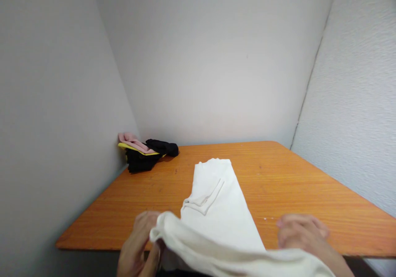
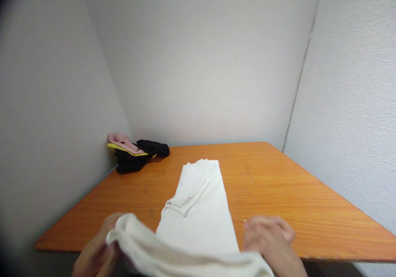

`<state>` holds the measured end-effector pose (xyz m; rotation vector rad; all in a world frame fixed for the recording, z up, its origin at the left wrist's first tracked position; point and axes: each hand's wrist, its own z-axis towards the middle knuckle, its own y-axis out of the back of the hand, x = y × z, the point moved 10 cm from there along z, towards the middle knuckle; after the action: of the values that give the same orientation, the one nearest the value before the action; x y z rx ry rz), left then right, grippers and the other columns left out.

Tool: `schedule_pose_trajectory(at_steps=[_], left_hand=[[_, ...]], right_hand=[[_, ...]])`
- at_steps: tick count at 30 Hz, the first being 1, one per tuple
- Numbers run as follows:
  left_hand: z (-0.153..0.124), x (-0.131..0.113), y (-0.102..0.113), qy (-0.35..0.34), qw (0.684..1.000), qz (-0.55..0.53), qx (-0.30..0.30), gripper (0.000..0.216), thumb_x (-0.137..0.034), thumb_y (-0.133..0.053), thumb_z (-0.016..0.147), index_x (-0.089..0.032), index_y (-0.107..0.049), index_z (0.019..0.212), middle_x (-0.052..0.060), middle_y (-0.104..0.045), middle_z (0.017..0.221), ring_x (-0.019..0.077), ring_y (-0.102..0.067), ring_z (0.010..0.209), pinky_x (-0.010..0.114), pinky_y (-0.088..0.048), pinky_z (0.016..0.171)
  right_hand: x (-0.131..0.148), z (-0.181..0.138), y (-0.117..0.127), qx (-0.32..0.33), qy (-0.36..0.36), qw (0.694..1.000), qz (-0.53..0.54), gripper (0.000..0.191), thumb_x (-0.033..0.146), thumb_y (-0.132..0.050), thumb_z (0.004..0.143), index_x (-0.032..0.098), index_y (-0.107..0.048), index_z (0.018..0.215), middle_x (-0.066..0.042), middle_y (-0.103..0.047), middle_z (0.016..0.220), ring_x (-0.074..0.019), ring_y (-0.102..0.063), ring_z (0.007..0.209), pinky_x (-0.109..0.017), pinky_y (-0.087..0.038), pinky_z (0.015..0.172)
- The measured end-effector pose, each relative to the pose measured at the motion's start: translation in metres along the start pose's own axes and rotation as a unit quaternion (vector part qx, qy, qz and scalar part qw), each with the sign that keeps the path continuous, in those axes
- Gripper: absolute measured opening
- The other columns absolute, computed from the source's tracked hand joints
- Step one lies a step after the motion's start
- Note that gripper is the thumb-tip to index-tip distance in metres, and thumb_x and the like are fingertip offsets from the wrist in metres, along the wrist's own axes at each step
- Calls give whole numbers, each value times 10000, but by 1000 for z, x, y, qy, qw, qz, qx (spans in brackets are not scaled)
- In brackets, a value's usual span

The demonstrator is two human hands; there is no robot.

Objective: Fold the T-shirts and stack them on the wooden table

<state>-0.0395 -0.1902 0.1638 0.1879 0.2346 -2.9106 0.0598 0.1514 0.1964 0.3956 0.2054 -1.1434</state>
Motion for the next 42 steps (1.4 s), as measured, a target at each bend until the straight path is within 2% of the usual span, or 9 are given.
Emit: schedule_pose_trajectory(at_steps=[4, 6, 9, 15, 19, 24, 29, 37, 42], left_hand=[[87, 47, -56, 84, 992, 28, 85, 361, -477, -467, 945, -165, -649, 930, 46, -683, 886, 201, -629, 844, 257, -470, 739], [130, 82, -91, 121, 973, 138, 138, 476, -480, -300, 992, -140, -628, 934, 69, -687, 919, 204, -637, 869, 250, -470, 726], [164, 127, -133, 151, 949, 212, 180, 427, -410, -335, 986, -96, -619, 1046, 160, -685, 1051, 270, -641, 999, 325, -471, 836], [122, 150, -189, 86, 904, 270, 319, 567, -486, -373, 958, -113, -449, 1378, 187, -403, 1486, 297, -335, 1403, 449, -260, 1136], [93, 144, -215, 34, 873, 283, 395, 635, -522, -288, 964, -138, -343, 1467, 131, -237, 1571, 289, -142, 1470, 528, -116, 1177], [77, 152, -244, 6, 850, 297, 434, 598, -386, -255, 968, -91, -291, 1487, 134, -173, 1588, 253, -96, 1480, 509, -61, 1190], [61, 170, -258, 11, 848, 310, 430, 606, -378, -187, 976, -80, -248, 1501, 131, -151, 1593, 248, -118, 1477, 485, -159, 1184], [64, 165, -260, 13, 855, 295, 426, 587, -391, -231, 983, -76, -316, 1471, 138, -223, 1577, 244, -162, 1469, 444, -197, 1180], [78, 147, -207, 25, 880, 296, 371, 524, -393, -319, 980, -112, -406, 1414, 130, -280, 1562, 231, -212, 1457, 411, -211, 1179]], right_hand=[[-32, 75, -25, 9, -59, 998, -31, 440, 517, -360, 995, 194, -650, 917, -76, -639, 954, -246, -566, 953, -391, -355, 848], [-64, 113, -54, 40, -114, 990, -78, 403, 433, -356, 1000, 179, -638, 863, -74, -647, 928, -235, -547, 961, -397, -315, 862], [-117, 139, -104, 130, -220, 953, -161, 372, 393, -375, 982, 176, -652, 862, -86, -664, 918, -262, -539, 986, -438, -301, 880], [-119, 120, -162, 190, -194, 940, -208, 389, 370, -523, 898, 105, -623, 1165, -195, -606, 1188, -347, -467, 1177, -532, -266, 989], [-82, 109, -205, 255, -119, 929, -240, 641, 446, -428, 949, 2, -428, 1412, -231, -349, 1472, -342, -231, 1399, -496, -174, 1124], [-76, 96, -255, 323, -149, 907, -227, 731, 485, -290, 996, -70, -291, 1470, -245, -175, 1532, -323, -115, 1443, -429, -114, 1175], [-93, 74, -275, 330, -169, 900, -229, 754, 505, -245, 999, -92, -307, 1455, -263, -200, 1514, -330, -132, 1438, -450, -116, 1177], [-85, 78, -270, 310, -165, 913, -208, 736, 492, -254, 1002, -92, -333, 1442, -261, -248, 1503, -312, -151, 1438, -420, -109, 1180], [-86, 73, -226, 289, -167, 920, -206, 683, 466, -260, 1005, -34, -323, 1466, -212, -242, 1528, -303, -161, 1434, -425, -142, 1169]])
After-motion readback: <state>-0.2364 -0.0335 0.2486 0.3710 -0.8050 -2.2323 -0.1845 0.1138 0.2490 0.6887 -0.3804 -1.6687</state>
